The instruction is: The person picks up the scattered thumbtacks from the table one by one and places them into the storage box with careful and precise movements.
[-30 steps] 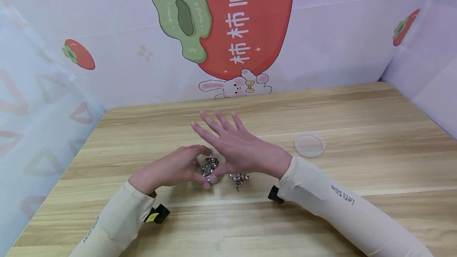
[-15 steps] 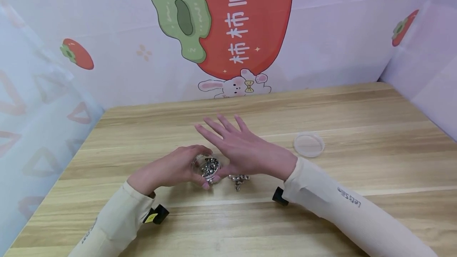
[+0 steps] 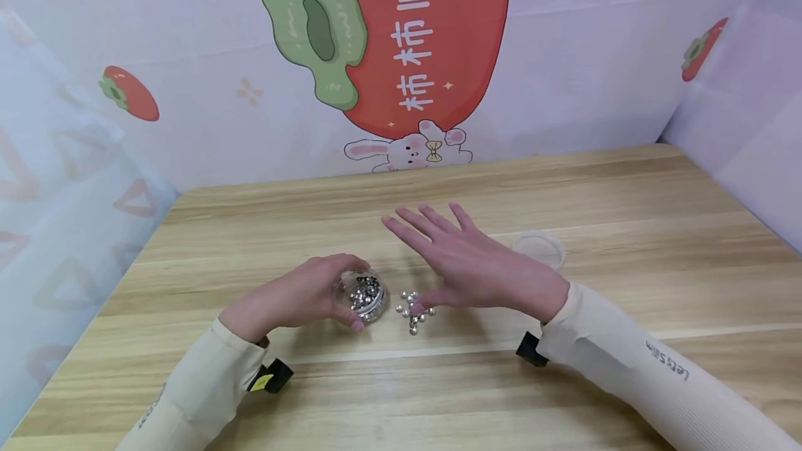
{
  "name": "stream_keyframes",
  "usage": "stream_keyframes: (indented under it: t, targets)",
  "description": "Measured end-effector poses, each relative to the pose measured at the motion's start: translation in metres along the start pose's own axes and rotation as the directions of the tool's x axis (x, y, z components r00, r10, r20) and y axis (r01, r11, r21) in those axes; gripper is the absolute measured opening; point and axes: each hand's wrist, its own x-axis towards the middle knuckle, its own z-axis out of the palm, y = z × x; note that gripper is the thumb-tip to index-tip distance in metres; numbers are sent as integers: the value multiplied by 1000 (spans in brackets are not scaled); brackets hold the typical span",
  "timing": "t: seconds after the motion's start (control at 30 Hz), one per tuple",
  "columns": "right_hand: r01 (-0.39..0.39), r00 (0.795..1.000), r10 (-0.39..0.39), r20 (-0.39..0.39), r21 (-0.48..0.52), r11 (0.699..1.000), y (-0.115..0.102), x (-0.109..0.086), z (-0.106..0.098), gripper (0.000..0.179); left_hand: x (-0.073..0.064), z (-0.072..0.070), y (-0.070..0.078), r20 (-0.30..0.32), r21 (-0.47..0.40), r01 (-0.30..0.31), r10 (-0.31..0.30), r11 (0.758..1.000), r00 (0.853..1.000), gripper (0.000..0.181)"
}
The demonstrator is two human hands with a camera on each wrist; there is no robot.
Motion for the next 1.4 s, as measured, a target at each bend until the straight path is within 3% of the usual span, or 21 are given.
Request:
stream_keyframes:
  t: [0.13, 0.27, 0.6, 0.8, 1.07, 1.4]
  targets:
    - [2, 1000, -2, 3, 0, 1000, 1, 0, -2, 111, 0, 0, -1, -1, 0, -8, 8, 1000, 1000, 81]
    - [5, 999, -4, 44, -3, 1000, 0, 1, -1, 95, 0, 0, -1, 0, -2, -10, 10, 1000, 1000, 82]
    - [21, 987, -23, 162, 17, 1000, -4, 5, 6, 13, 0, 1, -2, 2, -13, 1, -1, 1000, 1000, 82]
    - [60, 979, -57, 195, -9, 998, -2, 3, 15, 26, 1, 0, -3, -3, 0, -16, 16, 1000, 1000, 82]
    - [107, 978, -103, 180, -14, 994, 0, 4, 23, 25, 0, -1, -1, -10, 16, -23, 24, 1000, 1000, 83]
    - [105, 981, -104, 165, 1, 994, 1, 4, 23, 26, 0, -2, 1, 1, 6, -7, 7, 1000, 1000, 81]
